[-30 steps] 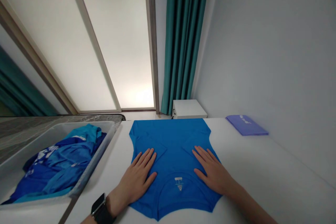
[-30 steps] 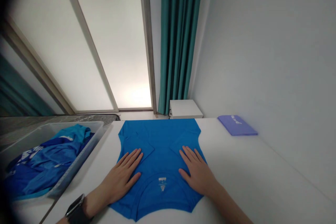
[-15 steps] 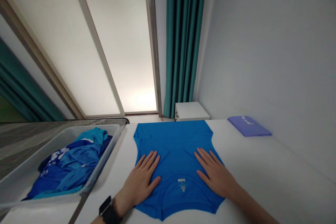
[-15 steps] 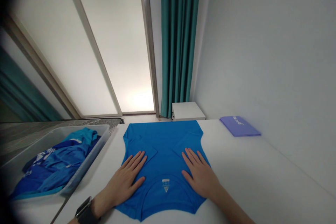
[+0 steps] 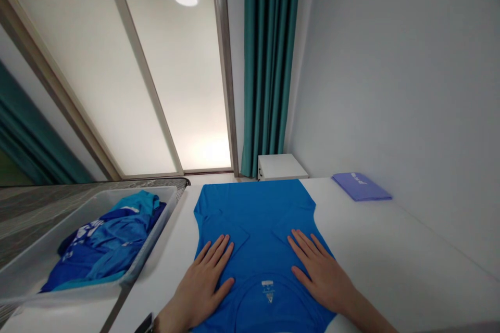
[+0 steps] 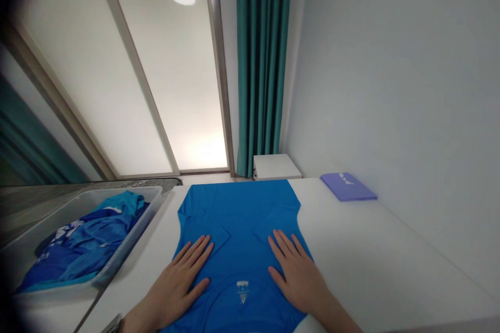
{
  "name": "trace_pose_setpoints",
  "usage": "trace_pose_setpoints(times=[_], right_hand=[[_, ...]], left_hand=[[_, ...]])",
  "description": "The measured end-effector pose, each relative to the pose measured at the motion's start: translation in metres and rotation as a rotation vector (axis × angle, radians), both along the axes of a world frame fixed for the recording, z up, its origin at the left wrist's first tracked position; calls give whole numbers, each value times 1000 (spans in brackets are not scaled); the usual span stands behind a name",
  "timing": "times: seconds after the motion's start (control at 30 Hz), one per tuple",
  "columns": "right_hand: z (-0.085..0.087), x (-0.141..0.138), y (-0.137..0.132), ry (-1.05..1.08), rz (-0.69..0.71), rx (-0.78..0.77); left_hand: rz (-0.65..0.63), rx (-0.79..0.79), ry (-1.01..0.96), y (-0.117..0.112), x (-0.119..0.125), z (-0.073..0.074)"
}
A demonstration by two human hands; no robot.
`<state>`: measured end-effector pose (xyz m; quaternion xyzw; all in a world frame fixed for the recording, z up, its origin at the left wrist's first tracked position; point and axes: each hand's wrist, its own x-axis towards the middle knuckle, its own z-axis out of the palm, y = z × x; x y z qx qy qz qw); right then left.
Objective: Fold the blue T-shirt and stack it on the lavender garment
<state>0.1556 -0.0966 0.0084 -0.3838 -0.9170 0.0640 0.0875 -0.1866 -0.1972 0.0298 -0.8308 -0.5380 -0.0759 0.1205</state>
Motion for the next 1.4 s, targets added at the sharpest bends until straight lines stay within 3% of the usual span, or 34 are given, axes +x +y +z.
trace_pose_setpoints(times=[0.23, 0.4, 0.57, 0.77, 0.97, 1.13, 1.27, 1.4], right_hand=[[3, 5, -17, 11, 6, -20], [14, 2, -11, 8, 7, -109], [26, -17, 13, 26, -15, -96], [23, -51, 60, 36, 22, -42], [18, -75, 111, -55, -74, -46], [6, -79, 123, -54, -103, -63], [2, -79, 121, -57, -108, -81], [2, -78, 119, -56, -107, -78]], left_hand=[[-5, -10, -10, -15, 2, 2], [3, -39, -65, -10, 1, 8], [26, -59, -87, 21, -3, 16], [37, -115, -110, 77, -3, 15], [201, -182, -69, 123, -6, 14], [312, -186, -86, 132, -13, -1], [299, -172, -119, 132, -16, -10], [308, -182, -112, 131, -16, -10]])
